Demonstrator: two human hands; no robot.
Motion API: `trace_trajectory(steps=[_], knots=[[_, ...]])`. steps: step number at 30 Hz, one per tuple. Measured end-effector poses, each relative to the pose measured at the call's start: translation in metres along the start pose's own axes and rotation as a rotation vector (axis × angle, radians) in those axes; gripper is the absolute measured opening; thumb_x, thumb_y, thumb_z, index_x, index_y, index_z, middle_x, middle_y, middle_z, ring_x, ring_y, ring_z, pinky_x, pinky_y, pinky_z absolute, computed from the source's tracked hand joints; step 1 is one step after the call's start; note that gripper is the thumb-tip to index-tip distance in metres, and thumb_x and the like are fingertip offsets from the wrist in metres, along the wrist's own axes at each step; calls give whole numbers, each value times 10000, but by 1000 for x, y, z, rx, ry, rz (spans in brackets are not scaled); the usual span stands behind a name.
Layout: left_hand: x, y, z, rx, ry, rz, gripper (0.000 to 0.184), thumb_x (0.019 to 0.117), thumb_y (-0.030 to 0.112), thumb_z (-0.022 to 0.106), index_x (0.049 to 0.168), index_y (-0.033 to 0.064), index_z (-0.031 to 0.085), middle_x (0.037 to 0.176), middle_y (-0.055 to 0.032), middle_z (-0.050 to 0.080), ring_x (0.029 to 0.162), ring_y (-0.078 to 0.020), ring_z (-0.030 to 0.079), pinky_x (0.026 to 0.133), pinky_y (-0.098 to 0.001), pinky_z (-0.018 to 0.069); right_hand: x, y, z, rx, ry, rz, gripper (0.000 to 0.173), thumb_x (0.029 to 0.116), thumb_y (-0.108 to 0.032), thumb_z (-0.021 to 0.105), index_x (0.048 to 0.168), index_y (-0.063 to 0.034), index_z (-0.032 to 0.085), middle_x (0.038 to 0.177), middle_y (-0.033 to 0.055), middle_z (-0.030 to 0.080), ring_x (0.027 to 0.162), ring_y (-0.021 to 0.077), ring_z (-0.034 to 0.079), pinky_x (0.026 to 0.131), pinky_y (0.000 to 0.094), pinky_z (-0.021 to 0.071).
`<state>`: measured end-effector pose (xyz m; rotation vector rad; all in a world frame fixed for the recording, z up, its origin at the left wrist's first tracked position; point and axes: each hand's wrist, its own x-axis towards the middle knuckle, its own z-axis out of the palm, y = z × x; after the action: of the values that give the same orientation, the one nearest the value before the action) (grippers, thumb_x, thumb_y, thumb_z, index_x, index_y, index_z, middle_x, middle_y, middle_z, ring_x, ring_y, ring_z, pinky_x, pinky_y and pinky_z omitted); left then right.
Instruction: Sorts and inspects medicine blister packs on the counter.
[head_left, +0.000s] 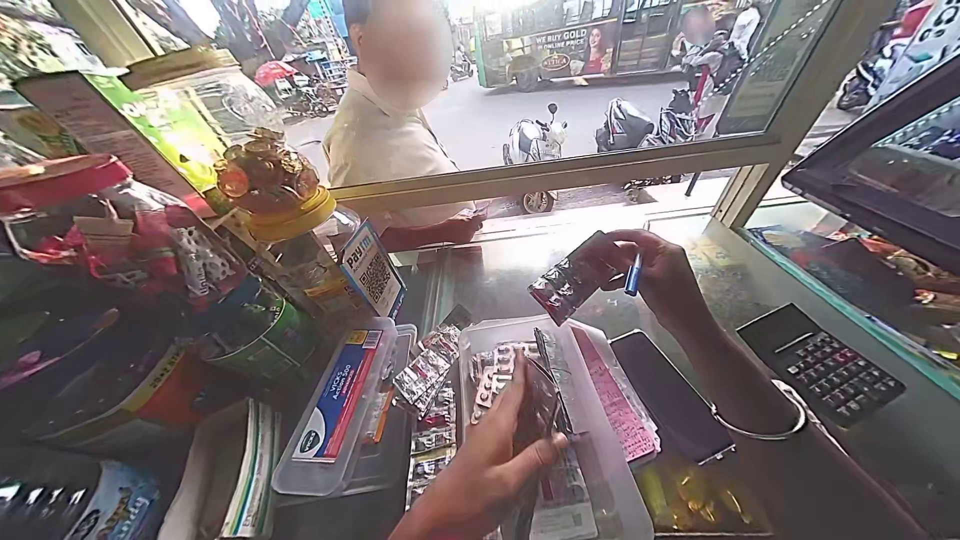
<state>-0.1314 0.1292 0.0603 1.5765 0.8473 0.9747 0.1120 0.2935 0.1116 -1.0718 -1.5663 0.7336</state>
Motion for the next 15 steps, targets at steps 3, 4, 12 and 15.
trace_trajectory(steps=[3, 4, 12, 15], knots=[[7, 3, -1, 308, -131, 139, 790, 938, 247, 691, 1499, -166, 318, 1382, -300, 552, 1196, -228, 631, 1012, -319, 512, -13, -5, -9, 65, 58, -15, 252, 945, 34, 628, 1190, -24, 647, 903, 47, 748, 711, 116, 746, 633, 300, 648], [10, 6, 1, 399, -157, 151, 746, 904, 242, 729, 1456, -153, 420, 1304, -298, 610, 1131, -259, 664, 964, -339, 535, -18, -7, -11, 78, 79, -30, 246, 940, 28, 644, 1181, -23, 640, 912, 40, 747, 717, 110, 749, 631, 295, 649], [10, 12, 16, 358, 83, 263, 631, 1082, 469, 320, 1244, -28, 673, 1009, -78, 747, 929, -117, 706, 828, -278, 572, -76, -11, -23, 422, -116, -391, 83, 1018, -232, 623, 1098, -210, 631, 1031, -8, 769, 968, 164, 764, 871, 332, 639], [8, 11, 21, -531, -171, -49, 815, 944, 735, 352, 1376, 87, 592, 1052, -65, 754, 922, -156, 738, 808, -335, 617, -89, -5, -15, 533, -368, -571, 185, 1075, -194, 505, 1142, -157, 674, 1156, 82, 763, 1165, 231, 709, 1055, 373, 551]])
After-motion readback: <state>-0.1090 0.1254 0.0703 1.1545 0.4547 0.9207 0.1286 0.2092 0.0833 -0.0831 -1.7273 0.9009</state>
